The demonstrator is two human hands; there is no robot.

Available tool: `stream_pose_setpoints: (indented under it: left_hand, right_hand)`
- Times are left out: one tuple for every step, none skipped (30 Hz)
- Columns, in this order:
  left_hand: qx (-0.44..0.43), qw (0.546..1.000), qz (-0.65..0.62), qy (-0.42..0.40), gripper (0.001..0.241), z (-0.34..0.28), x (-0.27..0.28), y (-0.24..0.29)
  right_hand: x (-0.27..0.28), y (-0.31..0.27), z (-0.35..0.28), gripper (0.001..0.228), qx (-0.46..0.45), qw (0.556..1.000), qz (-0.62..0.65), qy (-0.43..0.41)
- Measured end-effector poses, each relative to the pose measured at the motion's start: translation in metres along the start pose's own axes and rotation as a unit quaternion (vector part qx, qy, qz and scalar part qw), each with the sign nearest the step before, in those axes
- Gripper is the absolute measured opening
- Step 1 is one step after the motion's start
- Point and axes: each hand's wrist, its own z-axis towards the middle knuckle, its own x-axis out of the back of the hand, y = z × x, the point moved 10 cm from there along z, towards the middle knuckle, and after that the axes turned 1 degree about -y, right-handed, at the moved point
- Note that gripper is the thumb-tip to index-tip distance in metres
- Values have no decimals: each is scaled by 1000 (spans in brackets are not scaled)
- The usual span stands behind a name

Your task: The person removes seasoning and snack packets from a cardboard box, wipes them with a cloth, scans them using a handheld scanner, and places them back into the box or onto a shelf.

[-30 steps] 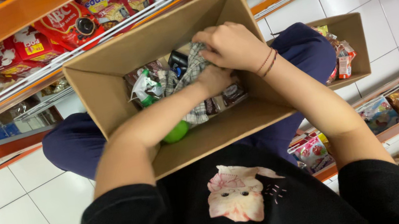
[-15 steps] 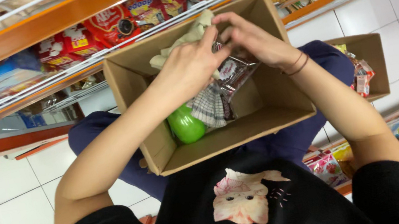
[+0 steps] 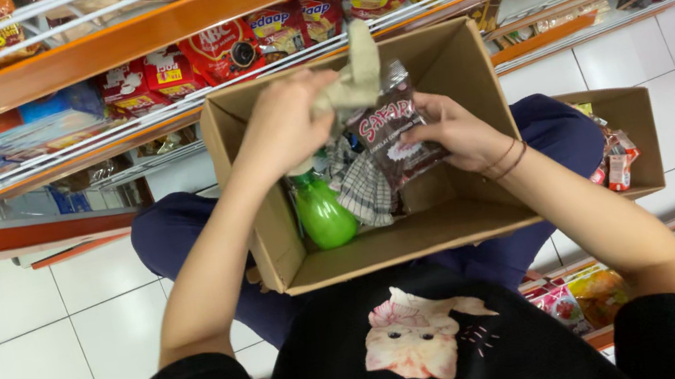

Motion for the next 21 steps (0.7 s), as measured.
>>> stream_pose_setpoints:
  left_hand:
    - [11,996,-58,71,44,-4,13,-4]
    - [22,983,-115,142,37,-10,25,-7]
    - [30,962,-171,211,30,-16,37,-10]
    - [29,957,-184,221,33,-15,39,-5]
    - [29,953,-197,230,35,-14,38,1]
    - [28,948,-210,239,38,-12,36,10]
    - [7,948,-201,245,43,-10,32,26]
    - [-15,949,-191,251,48,-7,24,43]
    - [-36,949,-182,256,53,-6,17,59]
    - [-72,953,-166,243,51,-4,10,74]
    - [-108,956,-151,229,50,-1,2,88]
    - [-143,956,-136,216,48,-1,-6,99]
    - [-155,956,-130,214,43,-4,-12,103]
    - [-166,955,-125,213,40,-7,-19,107]
    - [-176,954,-119,213,38,-9,-24,108]
    - [-102,954,-194,203,34,-4,-31,88]
    - [-27,945,-267,189,30,-2,-39,67]
    - [48,925,-337,172,27,-1,-49,46]
    - [40,903,-345,253,21,-5,-36,35]
    - [31,875,-349,333,16,-8,-21,23]
    - [43,849,-400,343,17,-5,-18,7]
  right_hand:
    - [-1,0,-2,60,9,999,34,5]
    - [-1,-2,-5,59,19,997,68,10]
    - [-2,-4,-6,58,30,994,101,15]
    - [-3,-10,-6,60,54,993,108,17]
    - [-4,-13,-8,62,78,990,116,19]
    - [-4,-17,-8,64,102,987,124,20]
    - [-2,-18,-9,67,118,987,108,28]
    - [1,-18,-9,70,134,986,93,36]
    - [7,-17,-11,73,149,985,77,46]
    - [11,-17,-11,73,172,981,84,43]
    - [16,-18,-11,73,194,976,89,42]
    - [21,-19,-11,73,216,971,94,41]
    - [29,-11,-8,53,190,971,137,55]
    - [34,-2,-5,34,163,968,179,68]
    - [37,4,-4,17,135,963,220,79]
    - [34,4,-4,24,125,967,208,74]
    - [27,6,-5,31,115,971,197,67]
    - [20,5,-6,40,105,975,185,61]
    - [14,0,-6,41,114,978,166,60]
    - [9,-6,-7,43,124,980,147,59]
    - [4,-11,-9,45,133,981,129,59]
